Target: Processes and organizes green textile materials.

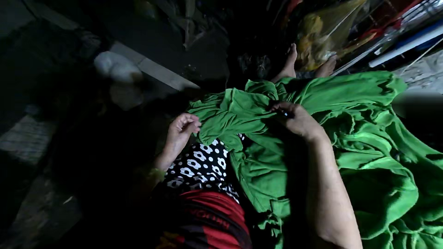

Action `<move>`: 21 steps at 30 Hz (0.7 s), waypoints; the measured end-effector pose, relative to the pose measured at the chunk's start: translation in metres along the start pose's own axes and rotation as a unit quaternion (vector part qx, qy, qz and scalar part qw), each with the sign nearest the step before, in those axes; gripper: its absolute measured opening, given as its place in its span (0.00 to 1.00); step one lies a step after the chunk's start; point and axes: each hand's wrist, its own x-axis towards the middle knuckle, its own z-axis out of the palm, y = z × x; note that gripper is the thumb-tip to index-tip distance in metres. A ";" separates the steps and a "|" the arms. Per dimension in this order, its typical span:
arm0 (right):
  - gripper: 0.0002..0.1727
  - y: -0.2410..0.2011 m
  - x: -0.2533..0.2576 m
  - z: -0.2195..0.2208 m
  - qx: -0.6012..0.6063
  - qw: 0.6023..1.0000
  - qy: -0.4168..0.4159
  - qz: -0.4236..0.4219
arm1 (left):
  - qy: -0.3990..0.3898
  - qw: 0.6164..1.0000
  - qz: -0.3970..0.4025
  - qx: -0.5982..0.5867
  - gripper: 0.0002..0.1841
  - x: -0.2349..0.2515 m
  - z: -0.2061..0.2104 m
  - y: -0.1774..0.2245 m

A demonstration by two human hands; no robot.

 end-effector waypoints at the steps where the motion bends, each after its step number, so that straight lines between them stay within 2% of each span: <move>1: 0.15 0.002 -0.003 0.008 -0.051 0.999 0.005 -0.013 | -0.001 1.000 -0.003 0.007 0.11 0.001 0.000 0.001; 3: 0.14 0.000 -0.005 0.024 -0.139 0.990 0.018 -0.014 | -0.001 1.000 -0.001 0.012 0.11 0.004 0.001 0.002; 6: 0.12 -0.007 -0.002 0.037 -0.197 0.979 0.008 0.041 | -0.003 1.000 0.008 0.021 0.11 0.012 0.003 0.006; 10: 0.15 -0.015 -0.004 0.043 -0.199 0.978 0.005 0.071 | -0.024 0.995 0.037 0.087 0.14 0.029 0.014 0.021; 15: 0.15 -0.018 -0.007 0.045 -0.187 0.980 -0.025 0.066 | -0.060 0.993 0.045 0.092 0.20 0.063 0.041 0.043; 18: 0.16 -0.020 -0.007 0.044 -0.183 0.979 -0.055 0.074 | -0.129 0.989 -0.018 0.076 0.22 0.070 0.058 0.059; 21: 0.16 -0.019 -0.007 0.045 -0.137 0.986 -0.053 0.075 | -0.147 0.984 -0.097 0.010 0.15 0.067 0.072 0.064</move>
